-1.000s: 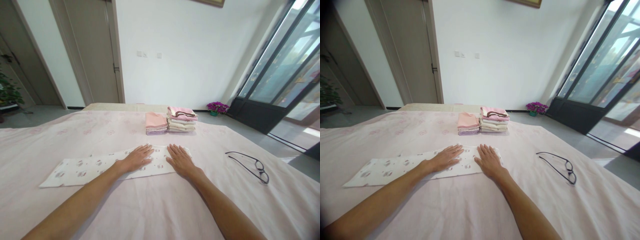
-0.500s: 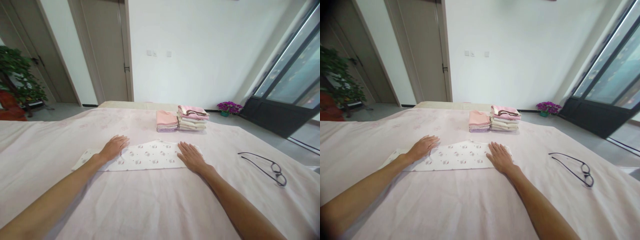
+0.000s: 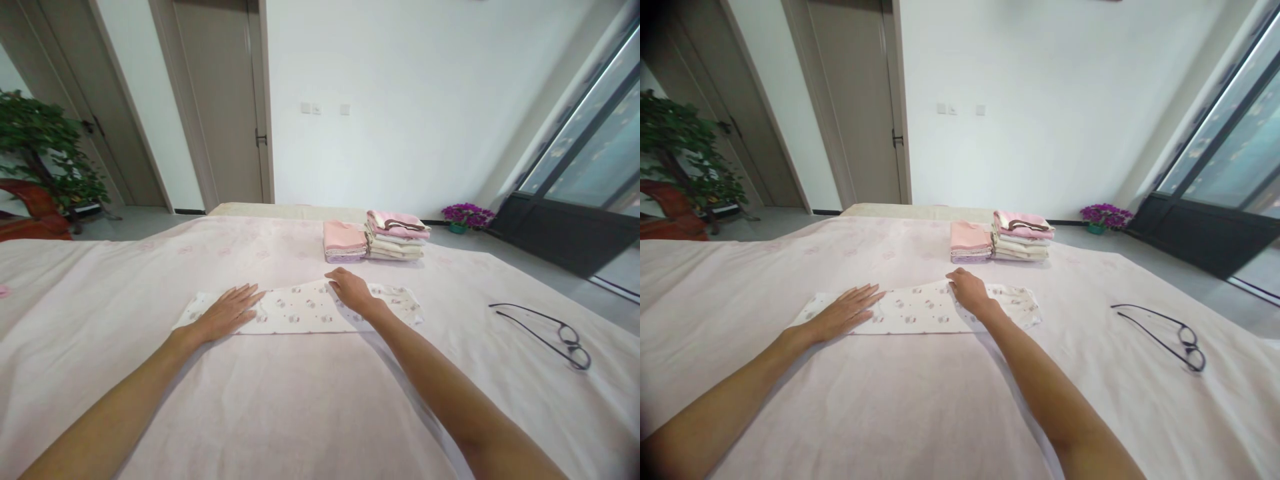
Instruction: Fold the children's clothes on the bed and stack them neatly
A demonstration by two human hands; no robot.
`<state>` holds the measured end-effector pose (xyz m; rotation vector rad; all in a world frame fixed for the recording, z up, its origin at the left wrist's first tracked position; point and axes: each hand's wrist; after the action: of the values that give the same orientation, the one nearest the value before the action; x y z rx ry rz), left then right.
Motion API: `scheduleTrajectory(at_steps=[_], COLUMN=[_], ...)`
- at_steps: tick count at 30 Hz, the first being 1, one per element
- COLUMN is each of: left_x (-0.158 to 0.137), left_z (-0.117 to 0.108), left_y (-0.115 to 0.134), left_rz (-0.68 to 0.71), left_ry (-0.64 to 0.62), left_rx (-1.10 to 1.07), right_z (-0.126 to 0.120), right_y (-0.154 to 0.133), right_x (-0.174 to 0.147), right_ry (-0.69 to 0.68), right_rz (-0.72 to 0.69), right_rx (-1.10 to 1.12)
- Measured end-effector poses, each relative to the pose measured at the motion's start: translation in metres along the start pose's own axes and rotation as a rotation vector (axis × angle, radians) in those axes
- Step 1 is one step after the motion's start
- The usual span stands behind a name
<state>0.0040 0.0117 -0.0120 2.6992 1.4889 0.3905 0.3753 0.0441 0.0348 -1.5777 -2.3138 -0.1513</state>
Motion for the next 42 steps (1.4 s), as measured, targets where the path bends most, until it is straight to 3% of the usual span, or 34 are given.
scheduleTrajectory(at_steps=[6,15,28,34,42], left_x=[-0.005,-0.012,-0.015,-0.018,-0.019], left_z=[-0.002,-0.001,-0.001,-0.007,-0.016], left_y=[-0.021,-0.050,-0.064,-0.068,-0.062], left_rz=[-0.085,-0.182,-0.313,-0.384,-0.497], left_ry=[0.002,0.053,0.243,0.329,0.326], left_rx=[0.012,0.021,-0.169,0.011,0.122], right_z=[0.018,0.024,0.033,0.037,0.043], right_y=[-0.016,-0.022,-0.021,-0.016,-0.016], right_x=[0.029,0.025,0.031,0.039,0.036], right_ry=[-0.051,-0.041,0.002,-0.013,0.015], right_rz=[-0.001,0.025,0.099,0.100,0.142], right_rx=[-0.129,-0.211,-0.281,-0.277,-0.271])
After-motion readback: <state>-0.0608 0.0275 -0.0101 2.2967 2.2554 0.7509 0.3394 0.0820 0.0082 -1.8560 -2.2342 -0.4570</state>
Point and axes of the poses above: each hand's wrist, its own x-axis towards the middle knuckle, its own z-axis out of the palm, y = z × x, and after that the axes turned 8 degrees about y, right-handed
